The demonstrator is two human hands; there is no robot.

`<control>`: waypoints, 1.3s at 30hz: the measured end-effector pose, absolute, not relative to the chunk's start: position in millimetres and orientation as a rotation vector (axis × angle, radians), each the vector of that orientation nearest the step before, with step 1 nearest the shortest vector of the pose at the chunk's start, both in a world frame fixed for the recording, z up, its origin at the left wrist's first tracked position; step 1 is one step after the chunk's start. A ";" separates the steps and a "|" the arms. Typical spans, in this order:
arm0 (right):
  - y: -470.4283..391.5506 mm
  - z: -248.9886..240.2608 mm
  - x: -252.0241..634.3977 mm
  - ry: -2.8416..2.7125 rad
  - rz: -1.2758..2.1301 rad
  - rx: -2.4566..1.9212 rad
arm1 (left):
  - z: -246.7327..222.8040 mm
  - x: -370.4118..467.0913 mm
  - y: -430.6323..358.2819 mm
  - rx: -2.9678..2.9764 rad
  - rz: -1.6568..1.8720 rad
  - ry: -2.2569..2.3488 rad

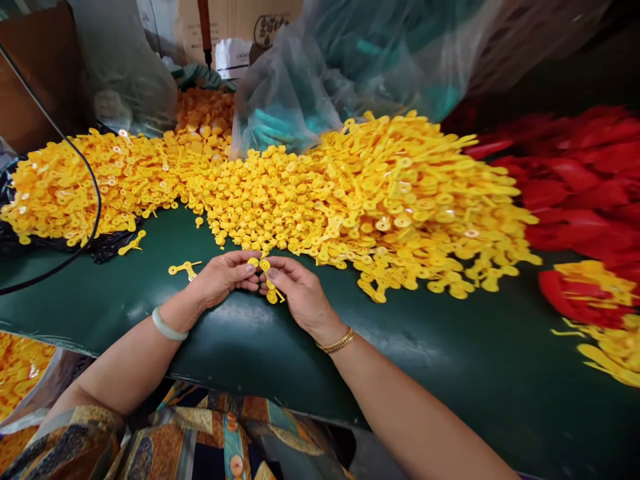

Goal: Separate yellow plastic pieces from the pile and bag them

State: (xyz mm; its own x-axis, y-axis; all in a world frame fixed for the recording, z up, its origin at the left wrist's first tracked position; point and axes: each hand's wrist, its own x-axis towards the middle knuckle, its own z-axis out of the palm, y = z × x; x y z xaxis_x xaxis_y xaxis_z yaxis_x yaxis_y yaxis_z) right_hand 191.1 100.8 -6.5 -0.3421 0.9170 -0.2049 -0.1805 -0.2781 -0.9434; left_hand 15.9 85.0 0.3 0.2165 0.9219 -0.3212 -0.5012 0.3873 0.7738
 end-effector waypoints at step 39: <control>97.6 -2.7 199.1 -1.623 1.268 -1.081 | -4.3 13.8 84.4 0.608 1.041 0.785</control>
State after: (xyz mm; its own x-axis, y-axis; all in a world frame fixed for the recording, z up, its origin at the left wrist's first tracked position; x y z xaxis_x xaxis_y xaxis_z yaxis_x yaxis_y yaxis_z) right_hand 199.1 97.6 -2.7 -0.3212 0.9435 0.0814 0.1493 0.1354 -0.9795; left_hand 13.8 84.4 -4.3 0.2870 0.9174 -0.2756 -0.5170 0.3906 0.7617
